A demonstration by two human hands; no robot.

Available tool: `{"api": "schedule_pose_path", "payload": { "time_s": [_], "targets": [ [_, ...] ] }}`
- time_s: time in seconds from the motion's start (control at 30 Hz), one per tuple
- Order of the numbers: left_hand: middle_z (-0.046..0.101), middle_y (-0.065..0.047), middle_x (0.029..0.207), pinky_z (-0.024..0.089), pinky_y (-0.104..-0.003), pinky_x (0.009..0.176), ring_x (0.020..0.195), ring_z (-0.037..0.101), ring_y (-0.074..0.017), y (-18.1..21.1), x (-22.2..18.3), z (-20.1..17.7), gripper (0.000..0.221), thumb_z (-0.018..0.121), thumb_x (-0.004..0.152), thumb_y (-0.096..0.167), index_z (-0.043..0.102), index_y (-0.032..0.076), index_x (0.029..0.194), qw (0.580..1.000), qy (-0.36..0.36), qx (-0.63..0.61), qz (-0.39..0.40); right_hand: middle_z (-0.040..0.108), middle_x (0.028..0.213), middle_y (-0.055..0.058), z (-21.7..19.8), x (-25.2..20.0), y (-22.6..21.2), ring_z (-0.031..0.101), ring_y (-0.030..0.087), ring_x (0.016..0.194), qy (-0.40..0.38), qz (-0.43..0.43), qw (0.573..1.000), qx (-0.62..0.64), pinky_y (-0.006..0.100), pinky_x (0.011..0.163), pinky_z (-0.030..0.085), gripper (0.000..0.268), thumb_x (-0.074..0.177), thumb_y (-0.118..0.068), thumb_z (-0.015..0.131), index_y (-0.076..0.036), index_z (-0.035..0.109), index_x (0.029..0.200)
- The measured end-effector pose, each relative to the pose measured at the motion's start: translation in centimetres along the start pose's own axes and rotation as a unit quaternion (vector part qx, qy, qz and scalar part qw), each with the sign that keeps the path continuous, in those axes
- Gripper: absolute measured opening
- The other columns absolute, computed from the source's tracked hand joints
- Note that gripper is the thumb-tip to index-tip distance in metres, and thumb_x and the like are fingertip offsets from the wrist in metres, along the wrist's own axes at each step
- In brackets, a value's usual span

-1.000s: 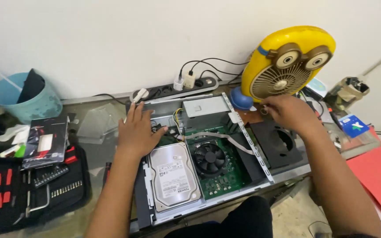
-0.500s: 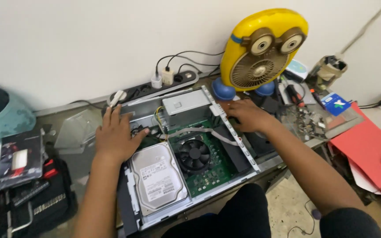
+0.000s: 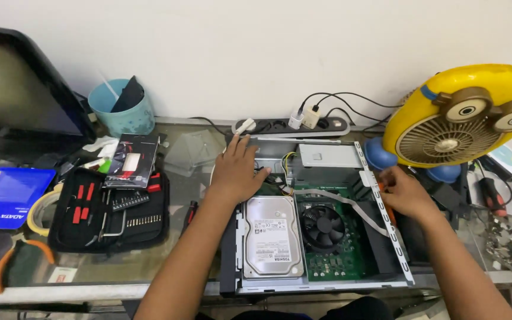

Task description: The person is performing maintenance on a desktop computer, including unscrewing internal components, cleaning parts with a brush, and reassembling the CPU fan shroud.

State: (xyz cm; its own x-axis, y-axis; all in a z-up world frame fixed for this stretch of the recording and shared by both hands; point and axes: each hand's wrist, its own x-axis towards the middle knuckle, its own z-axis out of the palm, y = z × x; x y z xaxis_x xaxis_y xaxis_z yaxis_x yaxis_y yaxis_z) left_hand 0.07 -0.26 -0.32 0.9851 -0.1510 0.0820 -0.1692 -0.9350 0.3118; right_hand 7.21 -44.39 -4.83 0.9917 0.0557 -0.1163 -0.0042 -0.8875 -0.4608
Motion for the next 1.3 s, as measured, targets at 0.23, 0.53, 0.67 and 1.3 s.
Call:
{"api": "schedule_pose_path", "payload": {
  "time_s": [0.23,0.53,0.67,1.3],
  "targets": [
    [0.029,-0.022,0.165,0.036,-0.066,0.113,0.157,0.016,-0.041,0.3,-0.4,-0.6,0.071,0.052,0.1,0.055,0.047,0.004,0.149,1.0,-0.011,0.003,0.004,0.064,0.123,0.024,-3.8,-4.2,-5.6,0.064,0.034,0.1,0.105,0.003,0.954,0.28,0.045,0.079,0.056,0.062,0.082,-0.004,0.08,0.002,0.052,0.137],
    [0.027,-0.021,0.166,0.038,-0.065,0.113,0.158,0.015,-0.0397,0.3,-0.4,-0.6,0.073,0.053,0.099,0.057,0.046,0.005,0.149,0.999,-0.034,0.017,-0.005,0.071,0.125,0.028,-9.7,-8.2,-15.2,0.07,0.049,0.112,0.094,-0.146,0.981,-0.086,0.062,0.092,0.058,0.066,0.086,-0.01,0.078,-0.01,0.054,0.147],
    [0.027,-0.021,0.167,0.038,-0.065,0.112,0.158,0.016,-0.0401,0.3,-0.5,-0.8,0.074,0.057,0.097,0.057,0.047,0.005,0.149,1.0,-0.026,0.007,-0.01,0.08,0.1,0.003,-9.9,-5.6,-16.4,0.077,0.024,0.098,0.061,-0.192,0.881,-0.427,0.038,0.086,0.061,0.028,0.091,-0.012,0.071,-0.021,0.072,0.117],
    [0.031,-0.018,0.166,0.043,-0.063,0.109,0.158,0.018,-0.0372,0.7,-0.5,-1.0,0.073,0.061,0.094,0.057,0.051,0.007,0.146,1.0,-0.016,0.012,-0.019,0.078,0.117,0.006,-12.4,-1.7,-23.9,0.076,0.029,0.108,-0.009,-0.169,0.825,-0.539,0.045,0.092,0.06,0.033,0.094,-0.015,0.069,-0.018,0.072,0.127]
  ]
}}
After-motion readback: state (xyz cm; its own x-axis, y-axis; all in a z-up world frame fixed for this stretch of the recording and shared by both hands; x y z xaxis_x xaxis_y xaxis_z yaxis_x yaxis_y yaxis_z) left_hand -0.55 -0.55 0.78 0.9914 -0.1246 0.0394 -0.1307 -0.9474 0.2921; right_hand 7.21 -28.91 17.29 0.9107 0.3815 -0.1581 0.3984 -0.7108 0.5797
